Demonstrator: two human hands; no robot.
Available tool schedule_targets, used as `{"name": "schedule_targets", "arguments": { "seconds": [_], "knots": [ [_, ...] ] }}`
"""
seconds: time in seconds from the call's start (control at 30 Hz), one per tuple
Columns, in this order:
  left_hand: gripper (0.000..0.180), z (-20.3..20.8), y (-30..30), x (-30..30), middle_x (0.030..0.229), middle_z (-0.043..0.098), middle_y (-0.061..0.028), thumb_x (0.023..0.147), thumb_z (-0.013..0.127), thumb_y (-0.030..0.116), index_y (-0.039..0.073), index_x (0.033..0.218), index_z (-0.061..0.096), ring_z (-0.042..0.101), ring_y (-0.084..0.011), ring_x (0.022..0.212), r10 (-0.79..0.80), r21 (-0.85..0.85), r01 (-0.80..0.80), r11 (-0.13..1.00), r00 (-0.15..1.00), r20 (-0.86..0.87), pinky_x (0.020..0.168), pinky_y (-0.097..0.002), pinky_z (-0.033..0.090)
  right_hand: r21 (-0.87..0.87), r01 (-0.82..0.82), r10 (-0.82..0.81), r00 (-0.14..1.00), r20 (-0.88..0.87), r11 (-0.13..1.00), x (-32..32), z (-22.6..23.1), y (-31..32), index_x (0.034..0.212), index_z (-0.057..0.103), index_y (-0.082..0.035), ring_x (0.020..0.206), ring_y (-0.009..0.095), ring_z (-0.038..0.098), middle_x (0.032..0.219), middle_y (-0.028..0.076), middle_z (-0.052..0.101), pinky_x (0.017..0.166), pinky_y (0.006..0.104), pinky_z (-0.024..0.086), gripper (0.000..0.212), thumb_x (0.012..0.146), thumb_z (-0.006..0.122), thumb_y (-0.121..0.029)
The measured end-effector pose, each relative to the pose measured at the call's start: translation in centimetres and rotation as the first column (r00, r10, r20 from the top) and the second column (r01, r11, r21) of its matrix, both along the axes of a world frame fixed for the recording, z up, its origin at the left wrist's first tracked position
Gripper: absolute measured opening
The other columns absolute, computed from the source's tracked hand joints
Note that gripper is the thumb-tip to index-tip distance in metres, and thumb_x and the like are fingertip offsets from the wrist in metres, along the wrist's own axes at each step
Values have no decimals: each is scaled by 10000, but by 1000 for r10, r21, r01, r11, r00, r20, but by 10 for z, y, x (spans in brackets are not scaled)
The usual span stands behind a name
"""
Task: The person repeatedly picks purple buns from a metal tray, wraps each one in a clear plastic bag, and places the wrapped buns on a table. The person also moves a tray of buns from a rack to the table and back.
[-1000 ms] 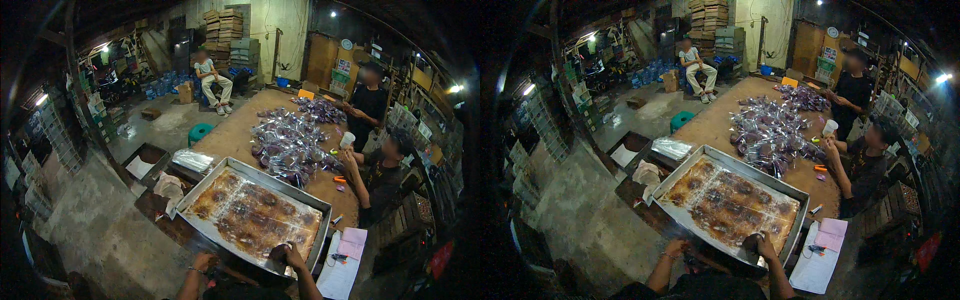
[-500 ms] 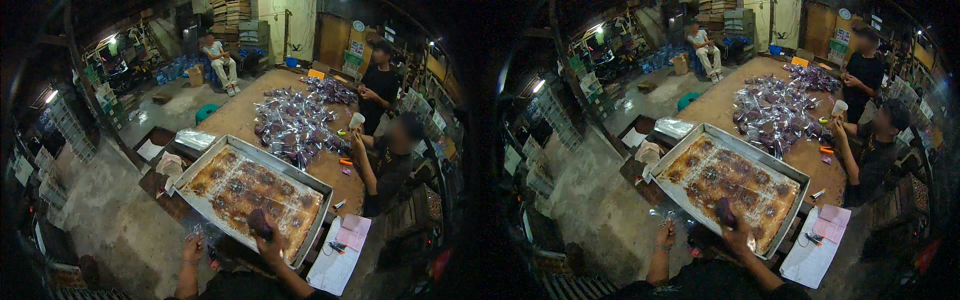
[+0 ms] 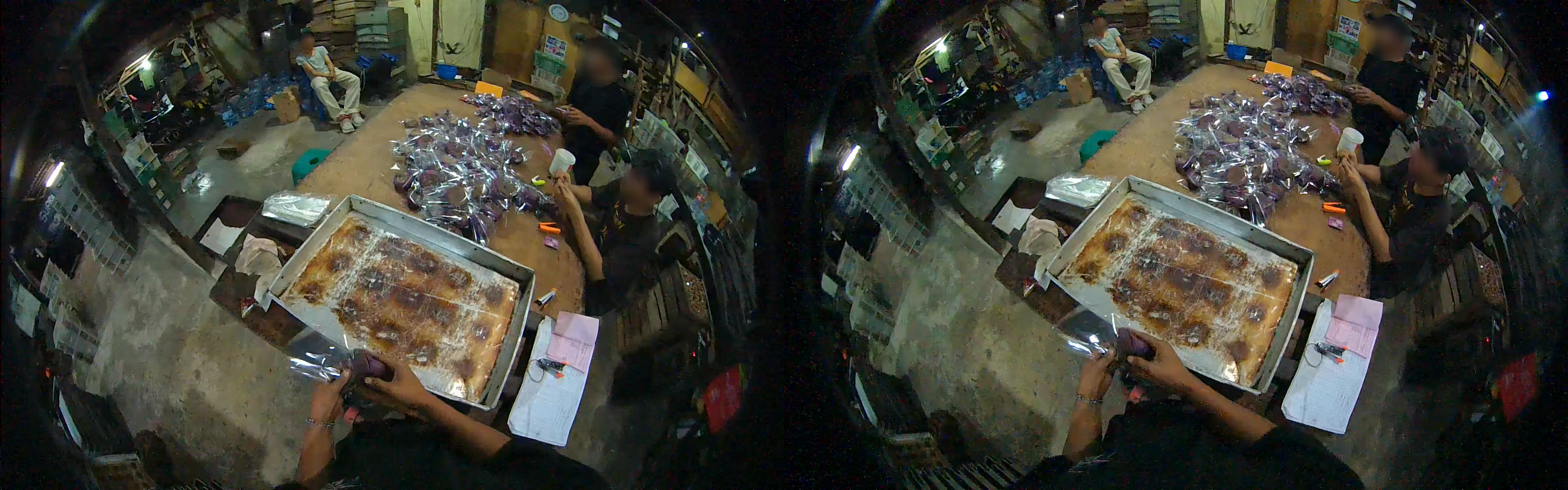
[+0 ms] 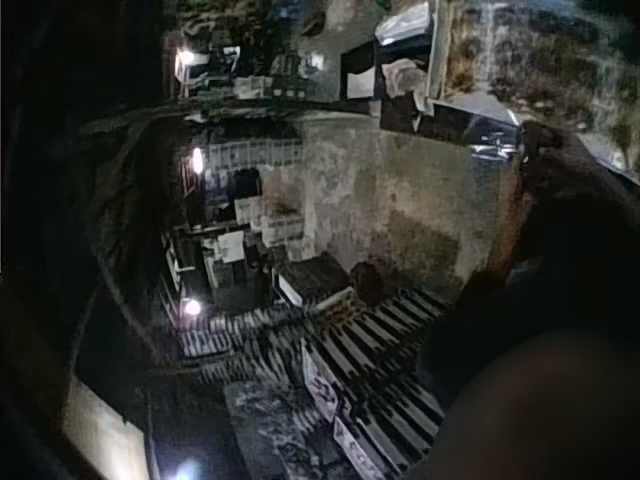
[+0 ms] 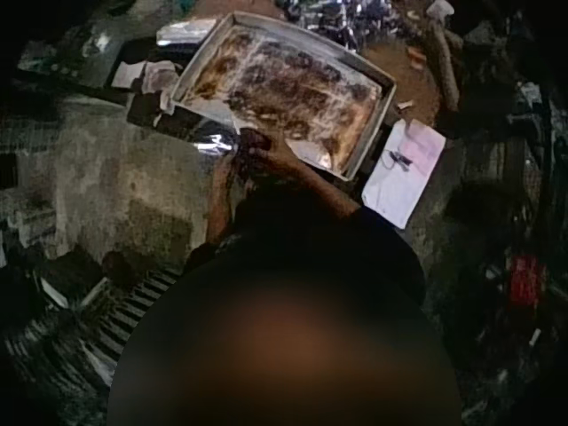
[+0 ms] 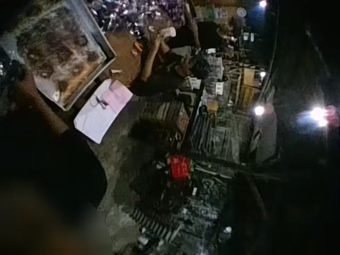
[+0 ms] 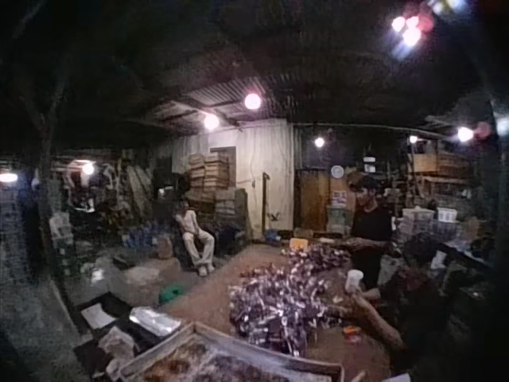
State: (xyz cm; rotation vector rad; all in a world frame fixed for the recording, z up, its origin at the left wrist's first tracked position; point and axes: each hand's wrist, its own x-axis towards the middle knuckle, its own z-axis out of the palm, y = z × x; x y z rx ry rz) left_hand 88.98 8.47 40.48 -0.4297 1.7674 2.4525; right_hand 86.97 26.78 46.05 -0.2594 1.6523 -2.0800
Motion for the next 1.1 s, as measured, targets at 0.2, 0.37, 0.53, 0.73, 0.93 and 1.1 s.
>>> {"name": "schedule_targets", "arguments": {
  "seconds": [0.2,0.37,0.53,0.73,0.93,1.1],
  "knots": [
    [321,-13,-35,-38,975,616,-52,883,603,251,50,1124,539,603,-173,865,-235,93,226,970,968,93,707,-298,500,125,9,38,929,-368,992,-25,35,-30,1427,238,-35,1219,214,421,1356,129,420,1039,339,316,766,823,673,-214],
    [358,30,-65,-63,1074,611,-61,822,650,150,6,1131,541,601,-177,921,-144,329,213,920,964,-223,814,-301,499,231,-120,152,980,-130,966,-44,56,-51,1410,280,-30,1264,224,378,1397,120,370,1064,345,282,759,802,700,-206],
    [402,37,-95,-86,1054,602,-58,807,677,203,20,1136,536,591,-176,911,-334,-48,337,940,941,55,811,-309,492,-153,34,-40,998,-40,988,-49,53,-106,1423,268,-46,1280,232,359,1416,134,341,1066,353,278,768,801,698,-181],
    [426,7,-75,-82,1091,590,-68,832,660,234,66,1204,539,544,-198,1046,-280,345,334,877,939,-198,913,-324,437,447,3,151,939,-308,895,-96,58,-129,1371,385,-61,1134,247,480,1264,148,468,965,367,369,483,965,434,-318],
    [237,-5,-86,-80,850,650,-73,824,675,153,10,1007,630,618,-143,786,-584,162,584,796,810,-49,684,-274,502,297,101,14,932,-361,950,-127,99,-59,1294,460,-50,687,203,610,913,89,626,616,325,535,396,952,442,-250],
    [254,-14,-96,-53,789,649,-68,844,665,210,3,980,610,614,-119,696,-333,-66,350,935,924,187,583,-241,482,-204,413,-456,851,-259,888,-201,93,12,1380,317,-66,1045,249,548,1331,129,437,813,374,473,584,933,468,-410]
  ]
}}
